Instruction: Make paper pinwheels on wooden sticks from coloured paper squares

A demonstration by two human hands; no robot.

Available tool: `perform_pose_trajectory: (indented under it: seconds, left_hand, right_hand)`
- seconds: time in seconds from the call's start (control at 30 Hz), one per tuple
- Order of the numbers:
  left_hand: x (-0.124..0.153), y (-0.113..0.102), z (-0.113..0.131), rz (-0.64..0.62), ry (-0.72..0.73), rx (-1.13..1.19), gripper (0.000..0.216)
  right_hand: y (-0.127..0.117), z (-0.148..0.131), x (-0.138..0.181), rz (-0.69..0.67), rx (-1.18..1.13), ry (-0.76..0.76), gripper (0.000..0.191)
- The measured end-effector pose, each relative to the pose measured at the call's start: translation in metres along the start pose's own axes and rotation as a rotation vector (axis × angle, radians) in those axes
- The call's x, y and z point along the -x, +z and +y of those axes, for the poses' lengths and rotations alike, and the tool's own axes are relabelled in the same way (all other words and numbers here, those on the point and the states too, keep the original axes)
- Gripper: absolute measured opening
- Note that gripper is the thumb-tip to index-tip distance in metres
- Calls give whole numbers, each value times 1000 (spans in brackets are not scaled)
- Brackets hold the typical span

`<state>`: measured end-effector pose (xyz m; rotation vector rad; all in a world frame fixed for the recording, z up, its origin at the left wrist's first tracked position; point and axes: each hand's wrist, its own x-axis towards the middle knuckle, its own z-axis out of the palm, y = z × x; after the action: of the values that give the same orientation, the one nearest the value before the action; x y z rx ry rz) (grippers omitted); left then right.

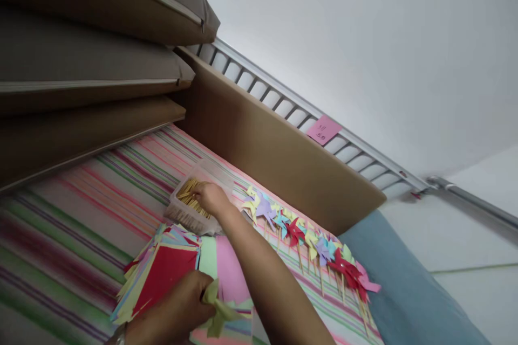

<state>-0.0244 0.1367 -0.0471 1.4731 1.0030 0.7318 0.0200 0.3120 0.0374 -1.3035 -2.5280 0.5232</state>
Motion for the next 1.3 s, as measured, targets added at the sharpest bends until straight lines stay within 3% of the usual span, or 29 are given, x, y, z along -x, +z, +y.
perform_pose_trajectory:
  seconds: [0.13,0.3,0.4,0.5,0.63,0.8,1.07,1.3]
  left_hand:
    - [-3,-8,2,-56,22,81,7]
    - [-9,-25,9,-163,44,277,5]
    - [-3,-37,22,-194,-44,474,20]
    - [3,-41,33,-236,-73,621,28]
    - [0,-31,30,-240,-35,616,19]
    - [-12,-15,21,-196,-22,555,21]
    - [-24,-4,26,-98,140,446,2]
    - [-23,7,28,-42,295,208,11]
  right_hand:
    - [-42,-7,28,249,-190,81,14]
    - [-86,-7,123,575,-468,225,24]
    - [-78,1,182,729,-668,339,29]
    - [-47,8,222,812,-848,424,31]
    - [3,10,246,834,-1149,511,27]
    - [39,12,250,782,-1197,601,15]
    - [41,15,247,727,-1136,612,9]
    - [40,12,250,673,-1207,563,12]
